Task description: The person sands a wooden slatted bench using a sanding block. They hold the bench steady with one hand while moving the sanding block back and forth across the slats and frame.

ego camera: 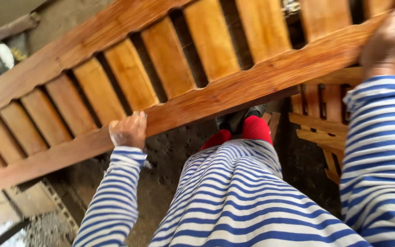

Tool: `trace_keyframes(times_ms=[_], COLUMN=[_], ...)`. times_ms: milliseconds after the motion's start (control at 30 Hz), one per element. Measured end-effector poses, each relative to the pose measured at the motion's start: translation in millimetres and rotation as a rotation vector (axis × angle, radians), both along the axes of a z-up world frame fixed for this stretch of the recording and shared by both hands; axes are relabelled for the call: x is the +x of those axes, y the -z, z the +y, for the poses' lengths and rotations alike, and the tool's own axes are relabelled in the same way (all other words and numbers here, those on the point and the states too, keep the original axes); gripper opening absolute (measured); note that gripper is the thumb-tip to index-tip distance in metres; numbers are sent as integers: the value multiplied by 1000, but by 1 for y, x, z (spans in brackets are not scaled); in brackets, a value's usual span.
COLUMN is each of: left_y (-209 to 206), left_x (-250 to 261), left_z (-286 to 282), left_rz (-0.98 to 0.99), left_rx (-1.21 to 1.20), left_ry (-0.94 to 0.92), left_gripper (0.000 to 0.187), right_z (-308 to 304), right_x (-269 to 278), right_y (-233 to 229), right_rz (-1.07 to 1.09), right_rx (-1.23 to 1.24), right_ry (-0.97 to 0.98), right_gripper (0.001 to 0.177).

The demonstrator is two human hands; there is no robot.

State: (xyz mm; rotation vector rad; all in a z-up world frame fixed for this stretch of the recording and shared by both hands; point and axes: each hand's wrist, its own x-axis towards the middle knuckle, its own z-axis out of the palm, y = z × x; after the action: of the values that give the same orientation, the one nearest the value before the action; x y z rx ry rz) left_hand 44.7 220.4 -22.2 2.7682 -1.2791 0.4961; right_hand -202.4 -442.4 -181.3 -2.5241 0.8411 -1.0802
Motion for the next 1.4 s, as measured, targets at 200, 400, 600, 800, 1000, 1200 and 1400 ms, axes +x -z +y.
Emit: trace_keyframes(times_ms=[200, 400, 600, 800, 1000, 1200, 1400], left_y=[-11, -8, 20, 41, 6, -3, 18], left_x=[-33, -57, -98, -132, -99, -103, -130], left_z=[-143, -293, -452, -558, -469, -502, -615], left_rz=[92, 249, 298, 251, 357, 331, 268], left_rx=[42, -24, -174, -374, -192, 2, -194], left_ry=[350, 562, 647, 539, 704, 655, 714], left_gripper=[41, 34, 35, 33, 14, 40, 35], right_z=[66, 57, 10, -46, -54, -50, -53], right_x=[43, 39, 12, -17, -25, -16, -9], right_y=[-128, -137, -144, -91, -53, -78, -107], right_rz=[162, 90, 22, 123, -58, -48, -221], right_rx=[95, 225, 85, 151, 706, 881, 1333], right_ry=[119, 134, -42, 217, 174, 163, 163], right_gripper=[22, 20, 26, 11, 50, 54, 56])
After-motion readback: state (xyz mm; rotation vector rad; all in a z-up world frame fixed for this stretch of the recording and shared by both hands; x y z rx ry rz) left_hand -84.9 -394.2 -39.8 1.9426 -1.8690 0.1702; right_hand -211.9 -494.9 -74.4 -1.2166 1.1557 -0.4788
